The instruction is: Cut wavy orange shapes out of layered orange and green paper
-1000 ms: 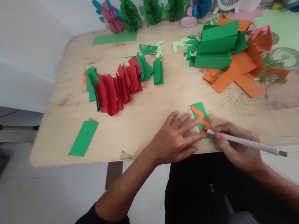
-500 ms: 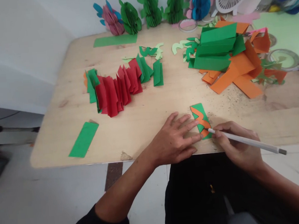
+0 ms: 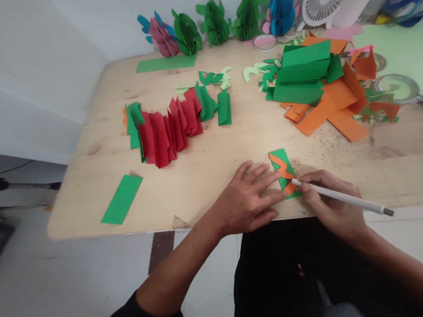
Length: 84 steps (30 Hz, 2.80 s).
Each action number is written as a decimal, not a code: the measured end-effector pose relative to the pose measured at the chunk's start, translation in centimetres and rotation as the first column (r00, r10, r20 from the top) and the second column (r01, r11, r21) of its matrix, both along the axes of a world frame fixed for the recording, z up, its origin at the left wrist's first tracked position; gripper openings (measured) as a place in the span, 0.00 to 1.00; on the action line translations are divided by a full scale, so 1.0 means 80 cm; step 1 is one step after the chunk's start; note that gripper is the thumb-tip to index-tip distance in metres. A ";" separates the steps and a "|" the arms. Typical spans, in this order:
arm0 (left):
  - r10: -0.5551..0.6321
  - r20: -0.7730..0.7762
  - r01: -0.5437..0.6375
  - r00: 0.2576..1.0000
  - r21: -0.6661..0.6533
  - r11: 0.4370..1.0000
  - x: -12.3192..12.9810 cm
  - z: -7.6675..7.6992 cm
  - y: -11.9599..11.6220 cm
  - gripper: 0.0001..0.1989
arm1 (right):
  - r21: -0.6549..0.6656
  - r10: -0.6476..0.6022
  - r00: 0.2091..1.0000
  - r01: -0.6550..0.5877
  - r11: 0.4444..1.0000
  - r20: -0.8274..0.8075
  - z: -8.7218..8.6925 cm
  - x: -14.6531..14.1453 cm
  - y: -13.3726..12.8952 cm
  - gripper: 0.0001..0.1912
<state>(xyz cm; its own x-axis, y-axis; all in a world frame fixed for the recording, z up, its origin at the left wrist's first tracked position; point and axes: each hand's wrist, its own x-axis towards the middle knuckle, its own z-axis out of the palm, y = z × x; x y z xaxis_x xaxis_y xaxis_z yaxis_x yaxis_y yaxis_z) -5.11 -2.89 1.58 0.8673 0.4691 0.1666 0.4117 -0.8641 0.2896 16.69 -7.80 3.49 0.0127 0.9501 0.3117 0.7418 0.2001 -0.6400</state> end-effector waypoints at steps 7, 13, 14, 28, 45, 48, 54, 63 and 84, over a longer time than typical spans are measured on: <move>0.004 0.016 -0.004 1.000 0.013 1.000 0.001 -0.002 -0.001 0.18 | -0.010 -0.014 1.000 0.014 1.000 -0.020 -0.002 0.002 -0.003 0.05; 0.007 0.021 -0.007 1.000 0.017 1.000 0.001 -0.002 -0.002 0.18 | -0.017 -0.011 0.999 0.011 1.000 -0.032 -0.001 0.006 -0.006 0.05; 0.006 0.022 -0.006 1.000 0.017 1.000 0.001 -0.002 -0.002 0.18 | -0.014 -0.008 0.999 0.008 1.000 -0.038 -0.002 0.006 -0.006 0.05; 0.011 0.011 -0.011 1.000 0.014 1.000 0.001 -0.001 -0.002 0.18 | -0.004 -0.009 1.000 0.009 1.000 -0.004 -0.001 0.004 -0.006 0.06; 0.005 0.023 -0.006 1.000 0.033 0.999 0.002 0.000 -0.002 0.18 | -0.064 -0.083 0.973 0.071 0.995 -0.215 -0.002 0.009 -0.007 0.07; 0.004 0.061 -0.007 0.998 0.046 0.999 0.001 -0.001 -0.003 0.18 | -0.074 -0.076 0.964 0.059 0.996 -0.253 -0.003 0.017 -0.008 0.07; 0.195 0.274 -0.199 0.942 -0.016 0.980 0.006 0.001 -0.005 0.13 | -0.070 -0.104 0.970 0.090 0.993 -0.219 -0.004 0.028 -0.006 0.11; 0.547 0.162 -0.511 0.821 -0.219 0.832 0.051 0.014 -0.001 0.07 | 0.010 -0.038 0.981 0.040 0.999 -0.188 -0.016 0.028 -0.002 0.12; 0.756 -0.054 -0.745 0.652 -0.233 0.626 0.097 0.023 -0.004 0.03 | 0.183 0.067 0.987 -0.040 0.982 -0.144 -0.037 0.031 -0.002 0.11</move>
<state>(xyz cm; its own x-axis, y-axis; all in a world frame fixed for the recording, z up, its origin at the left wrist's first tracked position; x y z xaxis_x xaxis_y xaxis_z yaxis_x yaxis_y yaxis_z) 2.62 -3.22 3.41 0.1926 0.9813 0.0059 0.8707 -0.1737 0.4601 19.21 -7.92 0.54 0.0227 0.8795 0.4753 0.6260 0.3582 -0.6927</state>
